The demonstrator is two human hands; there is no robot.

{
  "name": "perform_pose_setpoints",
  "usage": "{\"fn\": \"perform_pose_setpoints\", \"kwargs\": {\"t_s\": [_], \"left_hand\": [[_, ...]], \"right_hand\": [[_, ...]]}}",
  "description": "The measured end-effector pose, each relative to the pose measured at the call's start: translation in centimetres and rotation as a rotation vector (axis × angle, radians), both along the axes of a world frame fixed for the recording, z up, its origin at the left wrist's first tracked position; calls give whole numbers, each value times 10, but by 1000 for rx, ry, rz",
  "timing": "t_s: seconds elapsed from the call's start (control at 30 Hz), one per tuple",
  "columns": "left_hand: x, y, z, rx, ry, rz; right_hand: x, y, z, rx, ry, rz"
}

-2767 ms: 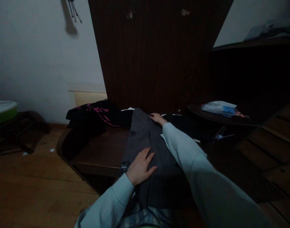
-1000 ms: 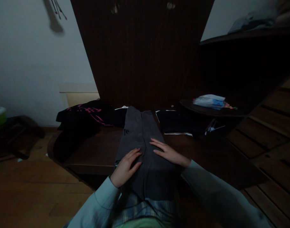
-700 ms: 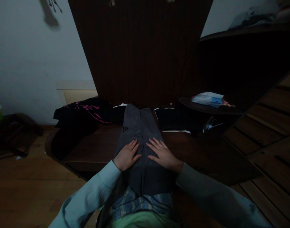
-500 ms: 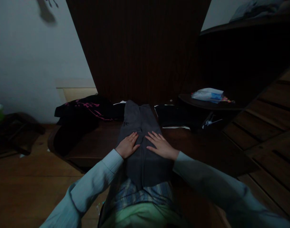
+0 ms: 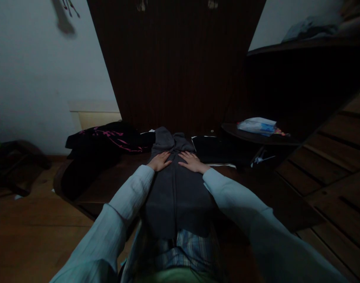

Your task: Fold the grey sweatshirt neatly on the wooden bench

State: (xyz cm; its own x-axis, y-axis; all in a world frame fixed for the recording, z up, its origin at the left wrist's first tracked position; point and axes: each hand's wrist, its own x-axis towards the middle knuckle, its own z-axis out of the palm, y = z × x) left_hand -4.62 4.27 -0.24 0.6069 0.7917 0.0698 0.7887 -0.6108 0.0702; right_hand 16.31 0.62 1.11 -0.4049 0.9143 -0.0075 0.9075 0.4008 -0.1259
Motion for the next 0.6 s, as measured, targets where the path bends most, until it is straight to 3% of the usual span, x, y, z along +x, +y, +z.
{"fn": "perform_pose_setpoints", "kwargs": {"t_s": [0.2,0.4,0.6], "left_hand": [[4,14,3,5,-5,21],[4,19,7,32,-25,31],[7,0,13,158,-198,-10]], "right_hand": [[-14,6,9,-40,-18,-73],[-27,-20,-6,27,109,-6],[-24,-18,-11,24,107,-18]]}}
